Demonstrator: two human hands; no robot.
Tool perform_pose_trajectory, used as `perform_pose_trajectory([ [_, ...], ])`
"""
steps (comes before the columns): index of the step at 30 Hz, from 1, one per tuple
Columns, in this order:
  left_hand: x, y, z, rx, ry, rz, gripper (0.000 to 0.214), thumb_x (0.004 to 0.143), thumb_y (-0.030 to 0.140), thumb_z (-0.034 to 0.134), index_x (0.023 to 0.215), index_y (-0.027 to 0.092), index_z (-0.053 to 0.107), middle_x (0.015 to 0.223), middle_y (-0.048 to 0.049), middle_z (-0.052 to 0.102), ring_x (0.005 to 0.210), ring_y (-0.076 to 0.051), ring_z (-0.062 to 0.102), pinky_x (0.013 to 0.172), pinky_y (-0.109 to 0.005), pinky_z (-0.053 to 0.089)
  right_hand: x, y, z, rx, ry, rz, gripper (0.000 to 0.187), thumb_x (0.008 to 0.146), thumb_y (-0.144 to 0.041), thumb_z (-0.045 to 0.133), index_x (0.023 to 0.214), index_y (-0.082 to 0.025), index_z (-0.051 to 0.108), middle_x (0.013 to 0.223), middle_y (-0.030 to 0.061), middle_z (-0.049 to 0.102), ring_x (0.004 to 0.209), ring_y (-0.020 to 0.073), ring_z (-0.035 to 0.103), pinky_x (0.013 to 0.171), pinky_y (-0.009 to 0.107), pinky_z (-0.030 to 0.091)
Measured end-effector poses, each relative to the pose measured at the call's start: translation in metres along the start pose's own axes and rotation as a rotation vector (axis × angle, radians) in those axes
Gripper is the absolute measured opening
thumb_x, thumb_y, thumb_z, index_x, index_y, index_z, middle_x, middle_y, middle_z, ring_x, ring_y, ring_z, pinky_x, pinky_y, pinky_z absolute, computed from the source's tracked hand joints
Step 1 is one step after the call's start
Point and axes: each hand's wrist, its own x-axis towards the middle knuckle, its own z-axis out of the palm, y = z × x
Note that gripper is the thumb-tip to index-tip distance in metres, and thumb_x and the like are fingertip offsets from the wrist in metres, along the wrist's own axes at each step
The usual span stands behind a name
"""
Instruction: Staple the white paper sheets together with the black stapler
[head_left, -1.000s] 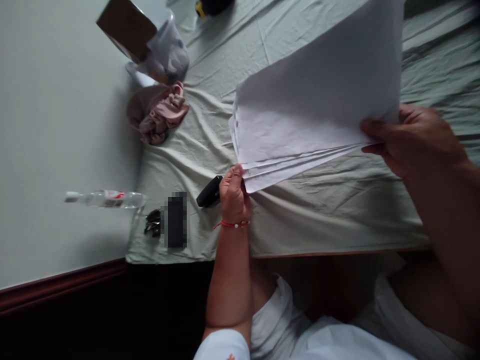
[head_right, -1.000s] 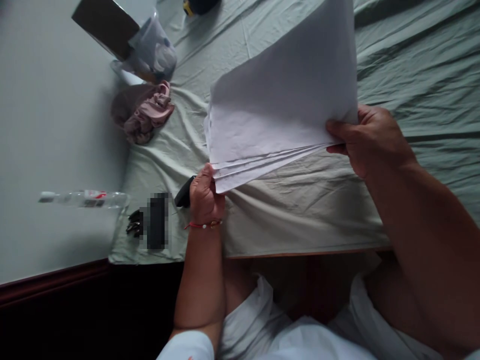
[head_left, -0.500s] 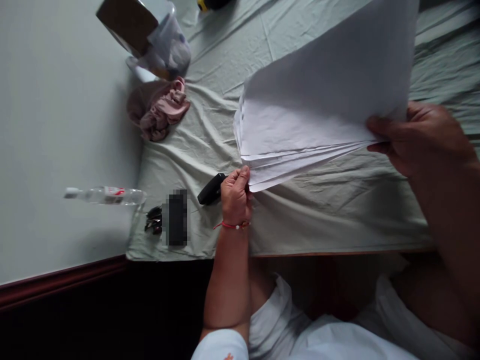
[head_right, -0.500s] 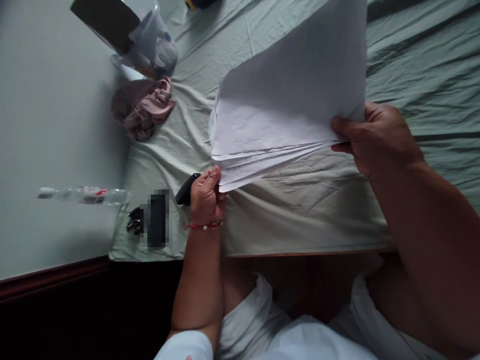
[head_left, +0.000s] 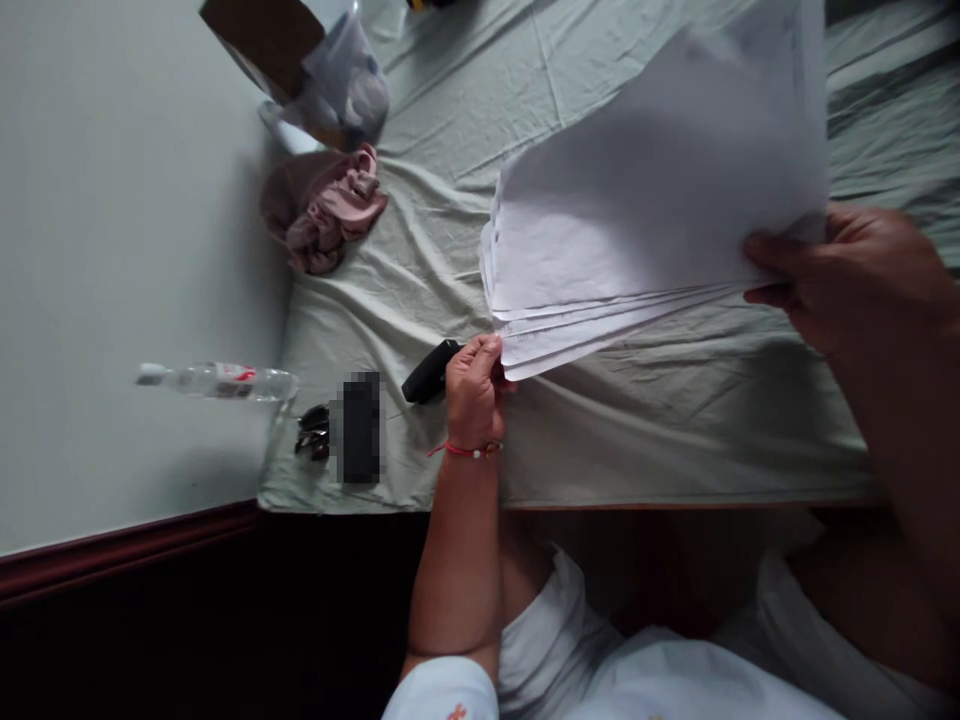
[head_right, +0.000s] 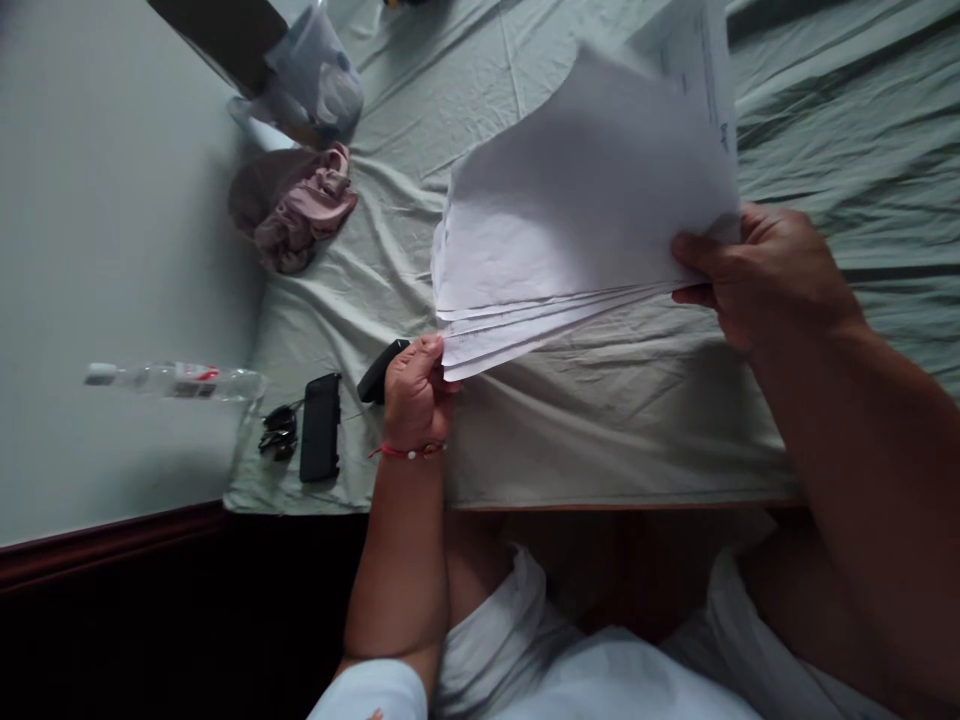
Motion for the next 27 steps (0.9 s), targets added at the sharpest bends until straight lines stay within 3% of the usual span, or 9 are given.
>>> perform_pose_trajectory([
  [3, 0.002, -0.003, -0.001, -0.026, 0.051, 0.009, 0.034, 0.073, 0.041, 0.085, 0.068, 0.017, 0.061, 0.058, 0.0039, 0.052, 0.046, -0.007, 0.044, 0.036, -0.018, 0.029, -0.003, -0.003, 0.002, 0.004, 0.01, 0.024, 0.015, 0.07, -0.027, 0.066, 0.084, -0.021, 0.064, 0.086, 0.0008, 0.058, 0.063, 0.005, 0.054, 0.05, 0.017, 0.047],
  [7, 0.005, -0.007, -0.004, 0.008, 0.07, 0.043, 0.041, 0.072, 0.046, 0.087, 0.065, 0.018, 0.058, 0.054, 0.0063, 0.044, 0.044, -0.005, 0.036, 0.037, -0.019, 0.025, -0.004, -0.004, 0.003, 0.007, -0.008, 0.019, 0.014, 0.07, -0.028, 0.067, 0.08, -0.02, 0.062, 0.081, 0.0005, 0.056, 0.061, 0.0045, 0.053, 0.05, 0.017, 0.047],
  [11, 0.009, -0.011, -0.009, 0.096, 0.086, 0.054, 0.032, 0.071, 0.04, 0.088, 0.066, 0.018, 0.064, 0.054, 0.0059, 0.045, 0.048, -0.006, 0.037, 0.041, -0.019, 0.028, -0.005, -0.007, 0.002, 0.029, -0.014, 0.049, 0.011, 0.07, -0.026, 0.067, 0.076, -0.019, 0.061, 0.081, 0.0013, 0.055, 0.06, 0.004, 0.051, 0.05, 0.016, 0.047],
  [16, 0.013, -0.01, -0.015, 0.088, 0.034, 0.011, 0.019, 0.069, 0.028, 0.085, 0.077, 0.017, 0.071, 0.064, 0.0034, 0.058, 0.054, -0.007, 0.046, 0.047, -0.019, 0.035, -0.006, -0.009, -0.001, 0.111, -0.127, 0.066, 0.011, 0.068, -0.023, 0.065, 0.075, -0.018, 0.058, 0.084, 0.0014, 0.056, 0.065, 0.0054, 0.054, 0.053, 0.016, 0.047],
  [20, 0.015, -0.008, -0.019, 0.037, -0.04, -0.011, 0.029, 0.06, 0.012, 0.08, 0.088, 0.017, 0.071, 0.073, 0.0019, 0.066, 0.059, -0.008, 0.053, 0.055, -0.019, 0.04, -0.009, -0.012, -0.007, 0.131, -0.208, 0.057, 0.017, 0.064, -0.024, 0.068, 0.078, -0.018, 0.06, 0.081, 0.001, 0.055, 0.066, 0.0064, 0.054, 0.056, 0.018, 0.047],
  [27, 0.019, -0.007, -0.023, -0.024, 0.001, 0.025, 0.035, 0.061, 0.005, 0.073, 0.092, 0.02, 0.068, 0.084, 0.0019, 0.07, 0.072, -0.008, 0.063, 0.067, -0.019, 0.046, -0.007, -0.011, -0.021, 0.021, -0.383, 0.012, 0.04, 0.052, -0.033, 0.075, 0.087, -0.019, 0.067, 0.096, 0.0056, 0.062, 0.089, 0.0193, 0.059, 0.084, 0.036, 0.044],
])
